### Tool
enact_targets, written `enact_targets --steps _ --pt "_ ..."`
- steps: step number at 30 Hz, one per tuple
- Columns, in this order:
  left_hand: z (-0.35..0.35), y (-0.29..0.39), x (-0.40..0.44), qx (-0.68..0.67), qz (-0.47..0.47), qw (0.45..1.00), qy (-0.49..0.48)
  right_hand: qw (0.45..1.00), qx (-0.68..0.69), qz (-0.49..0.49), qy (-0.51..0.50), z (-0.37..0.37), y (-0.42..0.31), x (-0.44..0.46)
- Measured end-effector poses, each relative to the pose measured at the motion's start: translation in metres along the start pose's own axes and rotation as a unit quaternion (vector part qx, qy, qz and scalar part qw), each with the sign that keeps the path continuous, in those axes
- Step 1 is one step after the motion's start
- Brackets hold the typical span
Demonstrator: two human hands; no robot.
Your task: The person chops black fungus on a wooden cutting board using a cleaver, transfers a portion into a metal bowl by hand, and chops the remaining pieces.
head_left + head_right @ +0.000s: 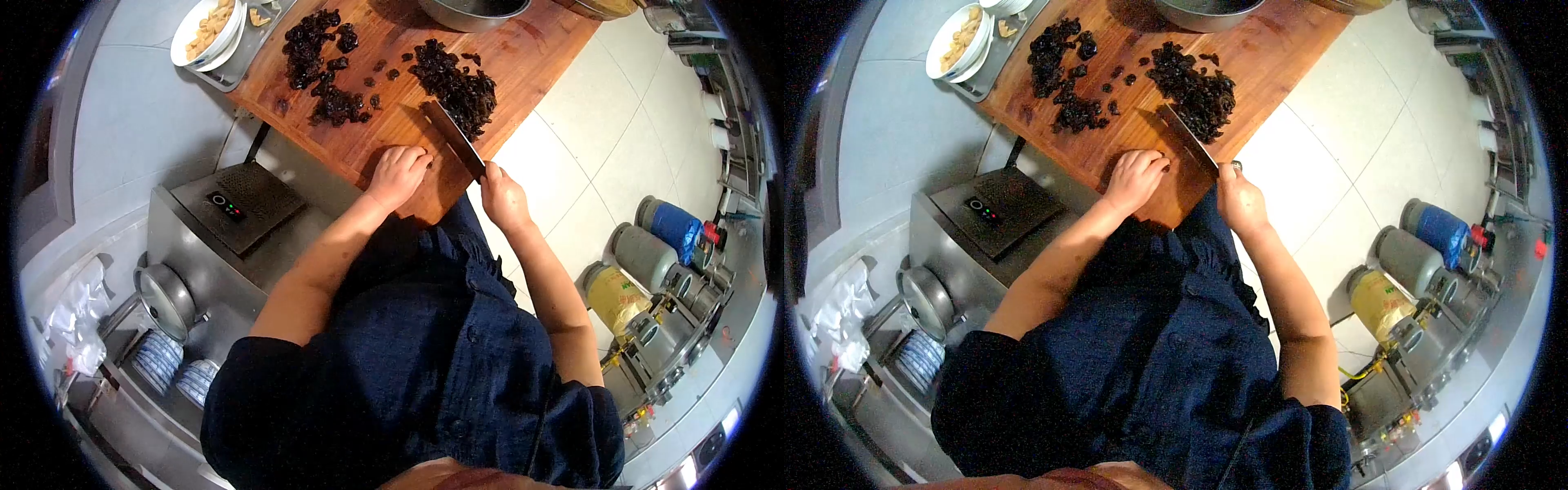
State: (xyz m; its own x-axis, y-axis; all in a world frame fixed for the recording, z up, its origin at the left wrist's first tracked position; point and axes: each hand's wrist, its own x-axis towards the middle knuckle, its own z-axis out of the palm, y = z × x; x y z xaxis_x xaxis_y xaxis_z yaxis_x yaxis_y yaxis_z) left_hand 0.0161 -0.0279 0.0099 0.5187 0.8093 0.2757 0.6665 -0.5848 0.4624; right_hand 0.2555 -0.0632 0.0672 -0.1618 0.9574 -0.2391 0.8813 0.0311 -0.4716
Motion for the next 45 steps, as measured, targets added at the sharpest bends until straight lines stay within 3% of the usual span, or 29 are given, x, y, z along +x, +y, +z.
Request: enact_targets --steps 6,11,21,28,31,36,39,42,43,45 --pt "0.004 -0.011 -0.010 -0.019 0.034 0.999 0.037 1.000 0.003 -0.012 -0.009 -0.006 -0.010 -0.025" --pt "0.002 -0.016 -0.006 -0.014 0.026 0.999 -0.042 0.992 -0.076 -0.023 -0.100 -0.018 -0.023 -0.032" --pt "0.006 -0.016 0.000 -0.048 0.044 0.997 0.032 0.999 0.013 -0.011 -0.039 0.018 -0.014 -0.017" --pt "0.004 -0.016 -0.003 -0.054 0.027 0.998 0.023 0.997 0.001 0.002 -0.076 0.017 -0.015 -0.037" --pt "0.004 -0.021 -0.002 -0.072 0.041 0.996 0.025 0.999 0.021 -0.021 -0.027 0.027 -0.020 -0.016" --pt "-0.032 -0.057 -0.003 0.018 -0.114 0.989 0.093 0.998 0.042 -0.039 -0.026 0.020 -0.025 -0.017" --pt "-0.058 -0.078 -0.003 0.128 -0.150 0.977 0.080 0.988 0.037 -0.094 -0.113 0.016 -0.021 -0.024" --pt "-0.075 -0.087 0.008 0.209 -0.170 0.960 0.073 0.989 -0.009 -0.095 -0.113 0.019 -0.007 -0.015" --pt "-0.077 -0.090 0.012 0.217 -0.174 0.959 0.055 0.994 -0.006 -0.085 -0.073 0.011 -0.007 -0.010" --pt "-0.077 -0.108 0.017 0.192 -0.210 0.958 0.015 0.998 -0.036 -0.028 -0.049 0.009 -0.001 0.007"
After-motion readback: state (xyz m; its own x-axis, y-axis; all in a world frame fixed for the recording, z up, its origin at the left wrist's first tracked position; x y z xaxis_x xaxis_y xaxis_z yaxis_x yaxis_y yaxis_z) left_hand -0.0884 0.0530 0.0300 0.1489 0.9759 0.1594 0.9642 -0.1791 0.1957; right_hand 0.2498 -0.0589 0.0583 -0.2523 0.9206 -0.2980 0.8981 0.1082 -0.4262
